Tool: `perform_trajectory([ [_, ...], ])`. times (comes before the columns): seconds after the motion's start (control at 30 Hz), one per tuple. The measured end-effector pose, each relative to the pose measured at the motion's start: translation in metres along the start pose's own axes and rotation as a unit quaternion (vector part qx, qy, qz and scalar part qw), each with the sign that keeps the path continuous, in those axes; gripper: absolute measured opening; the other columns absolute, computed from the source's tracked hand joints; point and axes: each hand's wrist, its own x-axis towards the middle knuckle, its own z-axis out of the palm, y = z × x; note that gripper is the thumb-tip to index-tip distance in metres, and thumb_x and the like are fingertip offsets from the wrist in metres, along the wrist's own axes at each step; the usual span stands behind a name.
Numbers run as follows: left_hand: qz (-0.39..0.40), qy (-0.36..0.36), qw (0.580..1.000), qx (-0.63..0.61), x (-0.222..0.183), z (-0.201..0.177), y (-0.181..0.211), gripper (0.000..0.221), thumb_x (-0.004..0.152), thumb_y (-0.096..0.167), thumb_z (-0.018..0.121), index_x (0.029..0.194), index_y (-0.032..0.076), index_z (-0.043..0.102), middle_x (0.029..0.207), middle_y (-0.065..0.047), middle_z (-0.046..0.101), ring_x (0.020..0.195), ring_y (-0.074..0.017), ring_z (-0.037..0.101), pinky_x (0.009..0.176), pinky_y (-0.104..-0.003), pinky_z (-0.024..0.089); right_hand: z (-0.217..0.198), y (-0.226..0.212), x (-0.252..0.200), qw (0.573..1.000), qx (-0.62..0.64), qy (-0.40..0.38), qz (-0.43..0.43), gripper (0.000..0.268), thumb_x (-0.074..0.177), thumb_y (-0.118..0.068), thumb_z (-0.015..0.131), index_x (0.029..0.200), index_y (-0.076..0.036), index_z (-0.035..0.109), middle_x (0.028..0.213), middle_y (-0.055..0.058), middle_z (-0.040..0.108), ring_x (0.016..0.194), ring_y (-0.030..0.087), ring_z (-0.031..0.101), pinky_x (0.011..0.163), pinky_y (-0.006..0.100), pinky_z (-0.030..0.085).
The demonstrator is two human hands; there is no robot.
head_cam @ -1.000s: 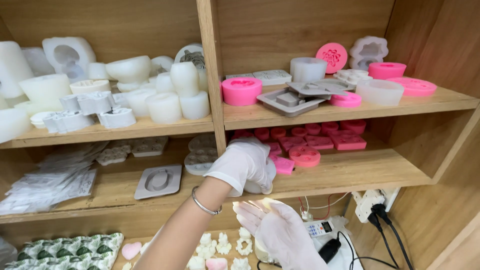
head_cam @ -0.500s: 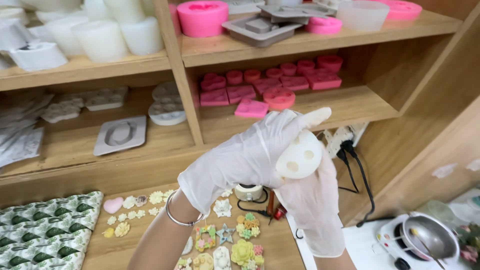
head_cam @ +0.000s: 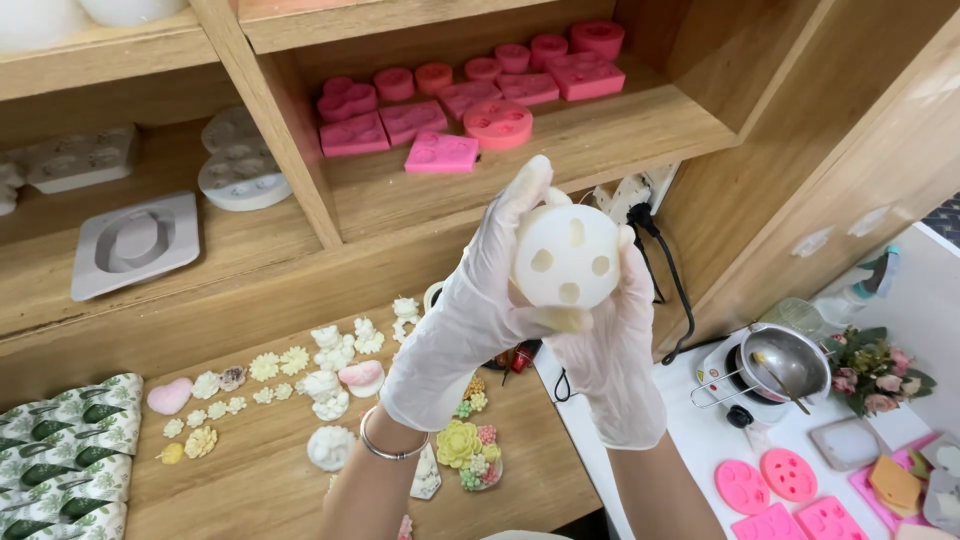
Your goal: The recorder is organizing and inspecting various silicone candle molds on a workbench and storage shelves.
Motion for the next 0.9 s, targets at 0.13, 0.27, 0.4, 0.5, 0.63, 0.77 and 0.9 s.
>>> perform_trajectory([
  [0.13,-0.073,0.110,0.980,-0.148,-0.011,0.014,0.000,0.101,0.096,0.057,0.071,0.167,0.006,0.022,0.162,-0.010,0.040,0.154,-0.0205,0.039,0.131,-0.038,0.031,0.019,-0.001,-0.004,0.998,-0.011,-0.053,-0.012,0.067,0.104,-0.049,0.054,0.155,-0.006,0.048,0.144,0.013,0.059,0.129,0.026,0.060,0.105,0.045,0.053],
  [0.27,-0.149,0.170,0.955,-0.191,-0.012,0.038,0.014,0.080,0.099,0.046,0.065,0.160,0.004,0.035,0.152,-0.011,0.050,0.142,-0.0200,0.048,0.121,-0.037,0.039,0.007,-0.001,-0.002,0.996,-0.054,-0.067,-0.031,0.068,0.103,-0.051,0.052,0.155,-0.008,0.043,0.144,0.013,0.057,0.129,0.030,0.060,0.106,0.046,0.052],
  [0.4,-0.251,0.279,0.892,-0.250,-0.009,0.065,0.007,0.053,0.094,0.025,0.071,0.139,0.006,0.049,0.126,-0.011,0.062,0.113,-0.0182,0.061,0.093,-0.034,0.054,-0.008,-0.006,0.002,0.948,-0.286,0.051,-0.132,0.066,0.106,-0.051,0.050,0.152,-0.004,0.044,0.146,0.008,0.057,0.130,0.018,0.058,0.107,0.035,0.049],
  [0.5,-0.301,0.329,0.850,-0.282,-0.004,0.071,0.011,0.044,0.090,0.023,0.072,0.127,0.008,0.053,0.112,-0.008,0.066,0.098,-0.0161,0.065,0.079,-0.032,0.058,-0.007,-0.027,-0.002,0.862,-0.448,0.116,-0.209,0.058,0.104,-0.038,0.056,0.152,-0.005,0.049,0.134,0.005,0.060,0.118,0.011,0.058,0.098,0.026,0.049],
  [0.63,-0.347,0.311,0.846,-0.260,0.004,0.084,0.009,0.039,0.088,0.023,0.074,0.120,0.006,0.057,0.105,-0.007,0.067,0.089,-0.0153,0.067,0.068,-0.031,0.059,0.006,-0.058,-0.029,0.789,-0.523,0.194,-0.258,0.037,0.105,-0.018,0.062,0.139,-0.002,0.063,0.131,0.003,0.066,0.106,0.006,0.061,0.090,0.022,0.054],
  [0.77,-0.358,0.244,0.858,-0.276,0.004,0.116,0.004,0.040,0.088,0.023,0.074,0.121,0.007,0.057,0.107,-0.005,0.068,0.092,-0.0124,0.067,0.071,-0.027,0.059,-0.002,-0.068,-0.059,0.803,-0.492,0.253,-0.224,0.037,0.102,-0.015,0.065,0.136,-0.001,0.069,0.120,0.009,0.073,0.091,0.011,0.064,0.067,0.027,0.050],
  [0.9,-0.359,0.149,0.868,-0.309,-0.003,0.157,-0.012,0.041,0.091,0.022,0.075,0.123,0.007,0.056,0.108,-0.003,0.066,0.092,-0.0092,0.063,0.075,-0.023,0.055,-0.023,-0.087,-0.091,0.686,-0.608,0.273,-0.292,0.045,0.089,-0.010,0.080,0.133,-0.006,0.069,0.123,0.005,0.068,0.103,0.009,0.067,0.088,0.024,0.056],
])
